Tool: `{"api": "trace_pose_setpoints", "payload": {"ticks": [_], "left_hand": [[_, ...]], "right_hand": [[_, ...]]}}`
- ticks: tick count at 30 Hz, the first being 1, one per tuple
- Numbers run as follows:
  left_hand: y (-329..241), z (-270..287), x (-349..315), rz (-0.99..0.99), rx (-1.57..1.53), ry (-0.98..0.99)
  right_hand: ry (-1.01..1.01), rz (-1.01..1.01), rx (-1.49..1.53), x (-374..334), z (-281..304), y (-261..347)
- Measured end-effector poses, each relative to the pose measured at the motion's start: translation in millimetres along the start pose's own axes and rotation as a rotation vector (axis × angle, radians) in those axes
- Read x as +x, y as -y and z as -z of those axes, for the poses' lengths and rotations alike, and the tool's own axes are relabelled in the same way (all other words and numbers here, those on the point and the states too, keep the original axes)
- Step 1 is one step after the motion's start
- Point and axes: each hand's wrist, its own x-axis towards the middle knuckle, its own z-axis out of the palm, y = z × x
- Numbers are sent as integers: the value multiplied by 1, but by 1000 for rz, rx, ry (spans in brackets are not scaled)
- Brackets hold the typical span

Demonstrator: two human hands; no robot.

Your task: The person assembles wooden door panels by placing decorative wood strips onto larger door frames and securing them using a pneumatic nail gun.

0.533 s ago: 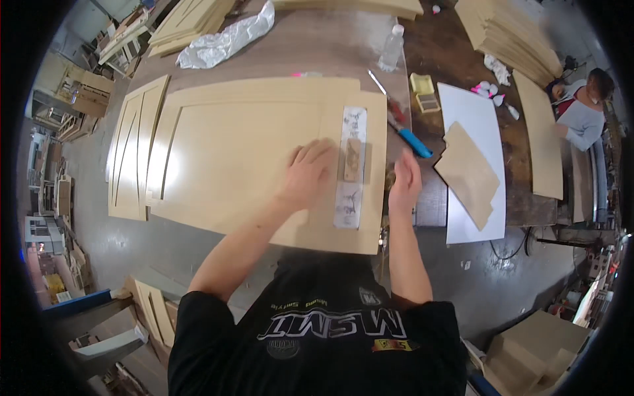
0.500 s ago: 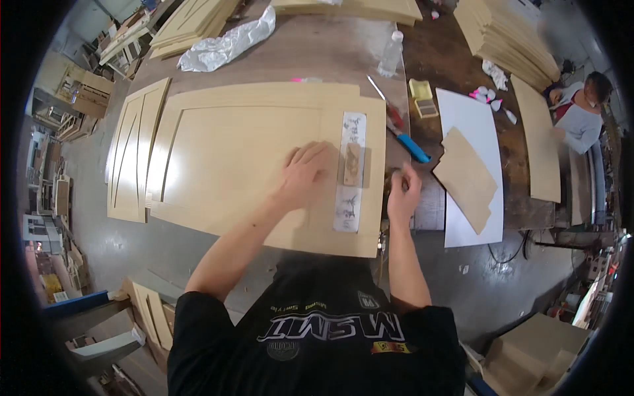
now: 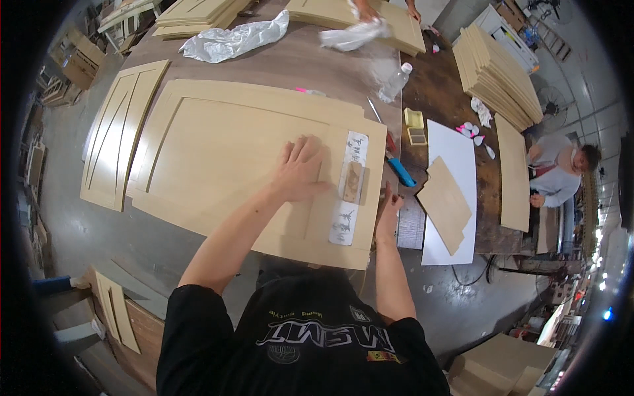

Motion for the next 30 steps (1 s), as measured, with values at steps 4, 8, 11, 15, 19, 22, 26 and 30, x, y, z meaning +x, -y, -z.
{"api": "trace_pose_setpoints", "payload": {"ticks": [4, 8, 11, 15, 19, 22, 26, 30], "left_hand": [[10, 4, -8, 50, -18, -6], [2, -1, -5, -18, -47, -70], [8, -5, -5, -11, -35, -74], [5, 2, -5, 23, -27, -29], [0, 2, -4, 42, -2, -12], [2, -1, -6, 47, 3, -27], [3, -1, -8, 17, -35, -49], [3, 3, -8, 38, -42, -26]], "right_hand": [[128, 60, 189, 10, 61, 25], [447, -318, 946, 46, 156, -18], [465, -76, 1022, 43, 183, 89], [692, 53, 772, 80, 170, 172], [817, 23, 332, 106, 129, 220], [801, 54, 257, 109, 119, 236], [858, -8, 217, 121, 118, 245], [853, -16, 133, 121, 116, 260]]}}
